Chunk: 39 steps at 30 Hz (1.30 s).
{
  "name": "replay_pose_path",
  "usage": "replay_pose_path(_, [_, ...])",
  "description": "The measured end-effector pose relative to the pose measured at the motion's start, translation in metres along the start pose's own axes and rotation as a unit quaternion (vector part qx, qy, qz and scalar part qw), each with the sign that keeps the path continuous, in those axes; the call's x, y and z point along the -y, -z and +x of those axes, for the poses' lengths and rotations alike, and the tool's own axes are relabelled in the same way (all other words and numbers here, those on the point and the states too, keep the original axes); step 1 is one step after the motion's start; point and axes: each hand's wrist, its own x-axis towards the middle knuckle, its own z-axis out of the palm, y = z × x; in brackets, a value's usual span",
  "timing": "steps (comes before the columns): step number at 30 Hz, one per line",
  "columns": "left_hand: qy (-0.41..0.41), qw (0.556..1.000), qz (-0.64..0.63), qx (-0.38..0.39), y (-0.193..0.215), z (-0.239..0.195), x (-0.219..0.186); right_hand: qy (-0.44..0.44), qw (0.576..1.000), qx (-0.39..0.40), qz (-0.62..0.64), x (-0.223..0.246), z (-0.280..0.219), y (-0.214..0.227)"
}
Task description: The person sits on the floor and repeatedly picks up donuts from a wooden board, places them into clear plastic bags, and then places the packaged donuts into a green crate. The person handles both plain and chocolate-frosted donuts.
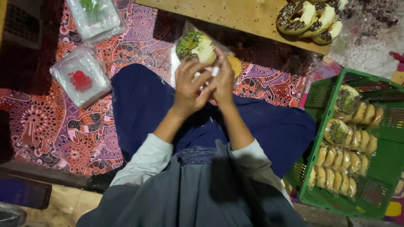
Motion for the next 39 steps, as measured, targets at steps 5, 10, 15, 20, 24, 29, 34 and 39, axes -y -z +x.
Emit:
replay_pose_path(5, [0.012,1.0,-0.014,0.003,0.058,-0.015,0.022,-0.194,0.93,0.184,0.253,0.02,-0.019,-0.02])
replay_pose_path(10, [0.26,0.951,-0.116,-0.12,0.098,-0.072,0.022,-0.073,0.956,0.267,-0.098,0.07,-0.038,-0.055])
replay_pose_path(15, [0.416,0.862,-0.222,-0.186,0.112,-0.096,0.033,0.139,0.88,0.358,-0.28,0.102,-0.051,-0.095])
replay_pose_path(20, [0.412,0.844,-0.267,-0.217,0.106,-0.103,0.041,0.243,0.87,0.326,-0.279,0.11,-0.039,-0.113])
replay_pose_path(24, [0.398,0.89,-0.129,-0.181,0.101,-0.105,0.037,0.32,0.858,0.332,-0.227,0.106,-0.031,-0.119])
replay_pose_path(29, [0.324,0.936,-0.015,-0.136,0.102,-0.095,0.022,0.228,0.865,0.371,-0.251,0.092,-0.031,-0.115])
replay_pose_path(34, [0.307,0.925,-0.092,-0.206,0.098,-0.085,0.007,-0.095,0.89,0.241,-0.376,0.057,0.012,-0.079])
replay_pose_path(39, [0.378,0.858,-0.173,-0.301,0.102,-0.067,-0.008,-0.223,0.883,0.396,-0.117,0.007,-0.025,-0.038])
